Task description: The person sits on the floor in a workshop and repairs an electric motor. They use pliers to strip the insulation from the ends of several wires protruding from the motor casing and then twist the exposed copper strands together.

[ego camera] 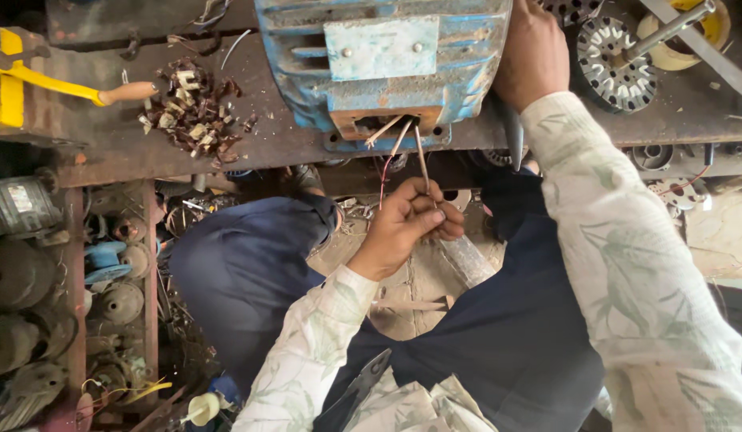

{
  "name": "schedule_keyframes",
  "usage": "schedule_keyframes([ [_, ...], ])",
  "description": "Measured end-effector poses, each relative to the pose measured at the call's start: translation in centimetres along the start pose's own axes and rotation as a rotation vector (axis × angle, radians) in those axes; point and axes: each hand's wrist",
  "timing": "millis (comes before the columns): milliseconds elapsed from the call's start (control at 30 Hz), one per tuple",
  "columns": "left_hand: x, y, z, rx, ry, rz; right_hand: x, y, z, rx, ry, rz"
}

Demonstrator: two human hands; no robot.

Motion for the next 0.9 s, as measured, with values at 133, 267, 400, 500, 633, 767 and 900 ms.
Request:
schedule_keyframes([
  [133,1.0,0.4,-0.9,0.067,-0.125,-0.034,-3.9,1.5,2.6,-0.13,0.197,-0.082],
  [267,0.9,0.8,-1.7,0.112,-0.045,-0.052,-8.7,6.4,6.9,-0.049,-0.029,-0.033],
  [400,0.1,-0.2,-1.2,0.123,0.021,-0.085,-9.8,12.8,11.2,0.052,-0.167,0.029],
  [500,0.2,-0.7,-0.4,0.096,-0.082,-0.096,-8.7,16.8,14.1,0.214,-0.274,0.124],
  [633,0.6,0.2,-1.1,0.151,-0.243,-0.157,-6.7,20.5,17.7,0.229,-0.249,0.364],
  [767,0.4,2.4,-3.9,0.244,-0.369,-0.357,-6.0,22.1,20.0,0.168,-0.35,0.434],
  [900,0.9,3.9,-8.1,0.329,-0.512,-0.458,-7.8,20.5,22.0,0.225,-0.499,0.574],
])
Point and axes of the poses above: each hand's wrist, its own y-axis away from the middle knuckle, its own x-axis out of the palm, z = x × y, and after that the axes turned 2 degrees about y, right-handed
